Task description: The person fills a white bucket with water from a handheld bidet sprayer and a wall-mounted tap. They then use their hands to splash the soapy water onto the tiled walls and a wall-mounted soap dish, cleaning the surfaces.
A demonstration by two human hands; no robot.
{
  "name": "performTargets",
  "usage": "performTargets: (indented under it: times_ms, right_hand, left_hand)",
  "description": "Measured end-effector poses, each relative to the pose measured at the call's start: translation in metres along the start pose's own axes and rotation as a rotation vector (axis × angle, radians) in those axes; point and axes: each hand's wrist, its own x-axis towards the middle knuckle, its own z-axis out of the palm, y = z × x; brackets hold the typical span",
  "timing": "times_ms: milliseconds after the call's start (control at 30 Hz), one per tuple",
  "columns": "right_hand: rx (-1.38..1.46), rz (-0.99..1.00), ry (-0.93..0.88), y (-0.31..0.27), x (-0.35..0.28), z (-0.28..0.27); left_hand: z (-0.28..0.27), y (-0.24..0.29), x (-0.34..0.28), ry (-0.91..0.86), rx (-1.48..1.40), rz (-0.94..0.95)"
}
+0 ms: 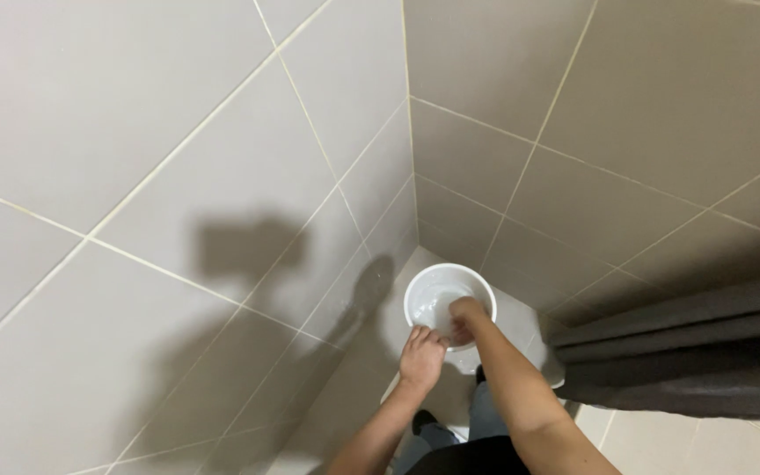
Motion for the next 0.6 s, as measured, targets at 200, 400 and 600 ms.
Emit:
performTargets:
  times_ms: [200, 400, 600]
  right_hand:
    - [1.041, 0.251, -0.547, -0.133, -0.042, -0.114]
    - [1.549, -0.903, -0.681, -0.265, -0.150, -0.314]
    - [0.841, -0.770, -0.223, -0.205, -0.085, -0.254]
  left_hand:
    - [0.040, -0.001, -0.010, -0.125, -0.053, -0.166]
    - [0.023, -0.011, 0.012, -0.165, -0.053, -0.201]
    - [0.035, -0.034, 0.026, -0.085, 0.004, -0.187]
